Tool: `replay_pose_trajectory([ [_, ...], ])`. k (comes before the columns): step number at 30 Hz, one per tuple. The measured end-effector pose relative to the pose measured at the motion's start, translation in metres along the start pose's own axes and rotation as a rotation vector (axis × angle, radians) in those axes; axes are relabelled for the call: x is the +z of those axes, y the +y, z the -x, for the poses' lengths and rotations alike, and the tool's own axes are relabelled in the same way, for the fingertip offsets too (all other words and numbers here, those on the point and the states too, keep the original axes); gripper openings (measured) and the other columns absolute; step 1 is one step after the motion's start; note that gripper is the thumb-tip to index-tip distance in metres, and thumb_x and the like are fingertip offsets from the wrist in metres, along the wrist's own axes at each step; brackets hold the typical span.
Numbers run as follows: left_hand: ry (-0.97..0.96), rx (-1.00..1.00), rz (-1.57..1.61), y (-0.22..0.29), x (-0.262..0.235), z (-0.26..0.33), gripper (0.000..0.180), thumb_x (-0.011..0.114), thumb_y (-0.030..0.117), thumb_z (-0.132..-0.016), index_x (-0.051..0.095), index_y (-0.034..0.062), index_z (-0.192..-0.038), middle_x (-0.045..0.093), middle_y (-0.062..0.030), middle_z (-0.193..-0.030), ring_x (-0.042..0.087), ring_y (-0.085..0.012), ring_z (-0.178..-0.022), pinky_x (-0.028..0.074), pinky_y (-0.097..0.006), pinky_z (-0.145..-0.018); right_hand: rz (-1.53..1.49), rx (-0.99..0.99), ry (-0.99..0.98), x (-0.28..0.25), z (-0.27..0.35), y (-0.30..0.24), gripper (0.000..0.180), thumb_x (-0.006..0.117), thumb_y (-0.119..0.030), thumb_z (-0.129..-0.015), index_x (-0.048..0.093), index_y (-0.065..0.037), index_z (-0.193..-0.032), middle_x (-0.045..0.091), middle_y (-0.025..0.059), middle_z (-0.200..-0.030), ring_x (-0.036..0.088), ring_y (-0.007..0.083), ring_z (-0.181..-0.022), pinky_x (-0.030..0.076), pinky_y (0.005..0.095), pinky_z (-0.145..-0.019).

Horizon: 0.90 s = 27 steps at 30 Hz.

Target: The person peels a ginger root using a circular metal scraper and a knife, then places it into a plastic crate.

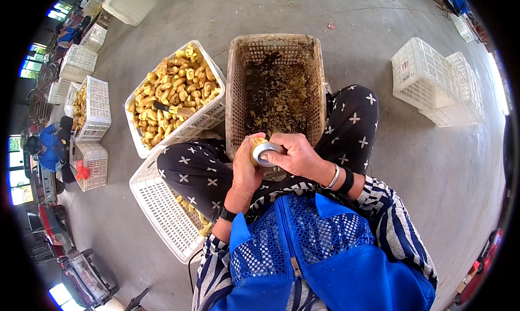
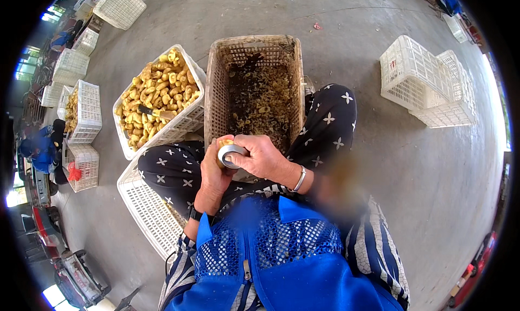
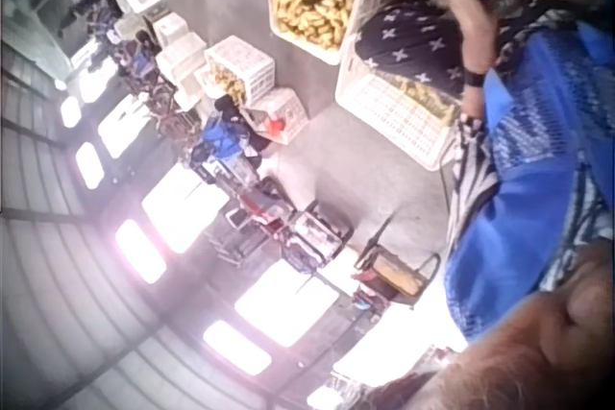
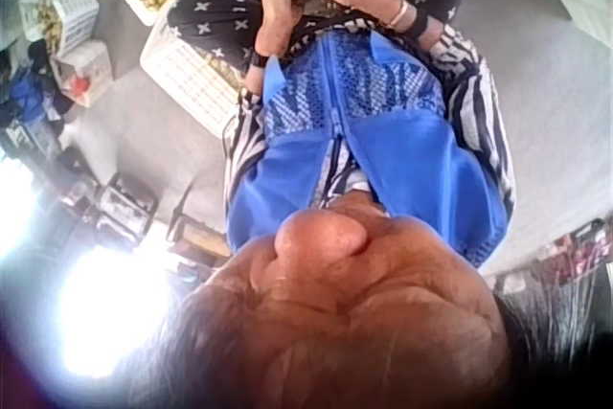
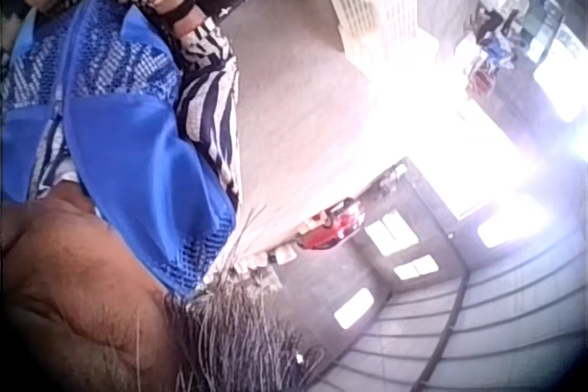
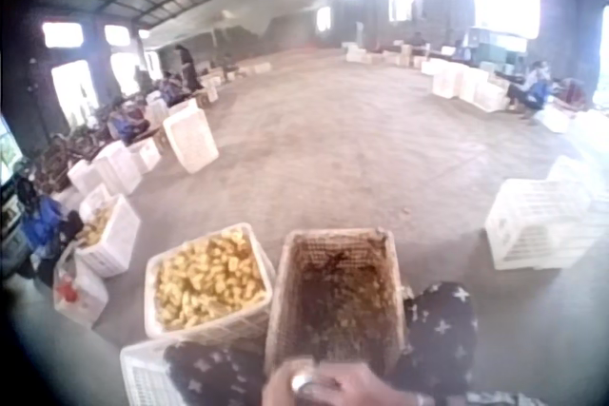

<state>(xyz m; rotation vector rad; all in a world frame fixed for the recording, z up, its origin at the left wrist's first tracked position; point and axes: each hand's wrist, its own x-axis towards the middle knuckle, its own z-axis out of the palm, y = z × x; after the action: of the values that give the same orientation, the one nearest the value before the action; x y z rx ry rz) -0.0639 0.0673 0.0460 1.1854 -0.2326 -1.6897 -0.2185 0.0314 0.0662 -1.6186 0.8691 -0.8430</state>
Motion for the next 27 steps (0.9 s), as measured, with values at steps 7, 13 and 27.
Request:
replay_pose_trajectory([
  [7,-0.08,0.025,-0.026,0.002,-0.01,0.0,0.043,0.038,0.043,-0.102,0.056,0.0046,-0.112,0.051,-0.0025,-0.072,0.04,-0.0089,-0.049,0.029,-0.022,-0.042,0.128,0.167,0.293,-0.033,-0.021,0.036,0.019,0.071,-0.016,-0.082,0.062,0.0,-0.079,0.057,0.0031,-0.065,0.052,0.0089,-0.062,0.043,0.0289,-0.054],
  [13,-0.159,0.047,-0.05,-0.001,-0.007,-0.002,0.044,0.039,0.042,-0.102,0.056,0.0033,-0.114,0.051,-0.0019,-0.07,0.04,-0.0073,-0.047,0.028,-0.021,-0.04,0.209,0.131,0.276,-0.028,-0.021,0.046,0.021,0.069,-0.019,-0.078,0.063,0.0,-0.08,0.061,0.0149,-0.069,0.061,0.0216,-0.063,0.048,0.0352,-0.059],
  [27,-0.528,0.052,0.068,0.016,-0.015,0.005,0.093,0.081,0.035,-0.077,0.027,0.0032,-0.147,0.057,-0.0059,-0.101,0.056,-0.0137,-0.072,0.04,-0.02,-0.053,-0.598,0.497,0.262,-0.022,-0.004,0.013,0.017,0.065,-0.017,-0.09,0.063,0.0,-0.091,0.059,0.0011,-0.067,0.047,0.0047,-0.045,0.036,0.0206,-0.039],
])
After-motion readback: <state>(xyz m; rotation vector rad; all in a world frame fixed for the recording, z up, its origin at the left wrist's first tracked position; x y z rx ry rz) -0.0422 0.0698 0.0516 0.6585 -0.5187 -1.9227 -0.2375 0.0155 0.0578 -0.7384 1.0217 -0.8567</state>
